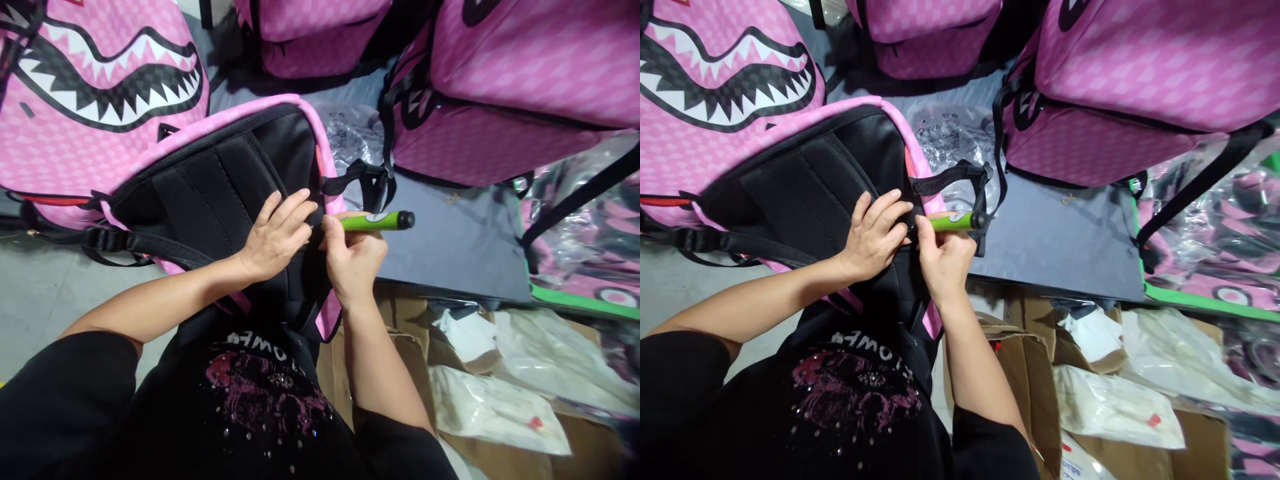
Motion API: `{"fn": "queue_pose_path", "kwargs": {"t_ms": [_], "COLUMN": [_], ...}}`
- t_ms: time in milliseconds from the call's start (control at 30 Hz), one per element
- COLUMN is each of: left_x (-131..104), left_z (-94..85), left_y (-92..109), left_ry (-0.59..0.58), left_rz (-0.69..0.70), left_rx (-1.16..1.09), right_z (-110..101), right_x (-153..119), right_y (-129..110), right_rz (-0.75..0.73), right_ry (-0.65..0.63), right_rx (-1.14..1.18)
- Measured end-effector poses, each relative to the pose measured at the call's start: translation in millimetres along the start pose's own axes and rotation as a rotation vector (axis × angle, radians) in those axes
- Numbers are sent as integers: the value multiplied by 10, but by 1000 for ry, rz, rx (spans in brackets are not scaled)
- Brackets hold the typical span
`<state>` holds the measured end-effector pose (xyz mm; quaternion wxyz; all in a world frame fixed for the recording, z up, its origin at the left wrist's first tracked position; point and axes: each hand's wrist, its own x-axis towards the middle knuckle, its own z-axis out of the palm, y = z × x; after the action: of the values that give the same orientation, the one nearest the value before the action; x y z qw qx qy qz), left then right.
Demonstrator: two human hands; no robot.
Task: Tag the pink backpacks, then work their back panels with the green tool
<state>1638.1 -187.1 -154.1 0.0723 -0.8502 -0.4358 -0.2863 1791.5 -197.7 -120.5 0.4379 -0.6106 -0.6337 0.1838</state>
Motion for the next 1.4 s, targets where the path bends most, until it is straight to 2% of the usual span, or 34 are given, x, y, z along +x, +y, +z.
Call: {"fn": "queue_pose_path", "kwargs": {"t_ms": [133, 300, 500, 800, 1000, 1133, 1233, 1333, 1400], "left_x": [-1, -1, 7, 25, 16, 50, 223, 499, 656], "left_z": [-2, -1, -8, -39, -69, -159, -352, -627, -811], "left_y": [-4, -5, -5, 7, 33, 39, -90, -332, -465], "left_ry": [5, 17, 136, 132, 85, 64, -35, -272, -391], "left_rz": [-5, 2, 67, 72, 48, 72, 208, 415, 454], "left_rx": [-26, -6, 82, 101, 69, 106, 142, 160, 191], "right_z": [-4, -12, -18, -19, 0, -5, -33, -56, -54], "right_x": [12, 13, 9, 10, -4, 3, 4, -60, -158], "right_y": [-15, -19, -16, -6, -17, -16, -25, -38, -41], "right_rz": [-26, 7, 33, 53, 29, -9, -45, -38, -30], "right_ry": [37, 22, 24, 11, 17, 39, 45, 10, -15], "right_rx": [-90, -46, -18, 37, 48, 33, 72, 238, 366]}}
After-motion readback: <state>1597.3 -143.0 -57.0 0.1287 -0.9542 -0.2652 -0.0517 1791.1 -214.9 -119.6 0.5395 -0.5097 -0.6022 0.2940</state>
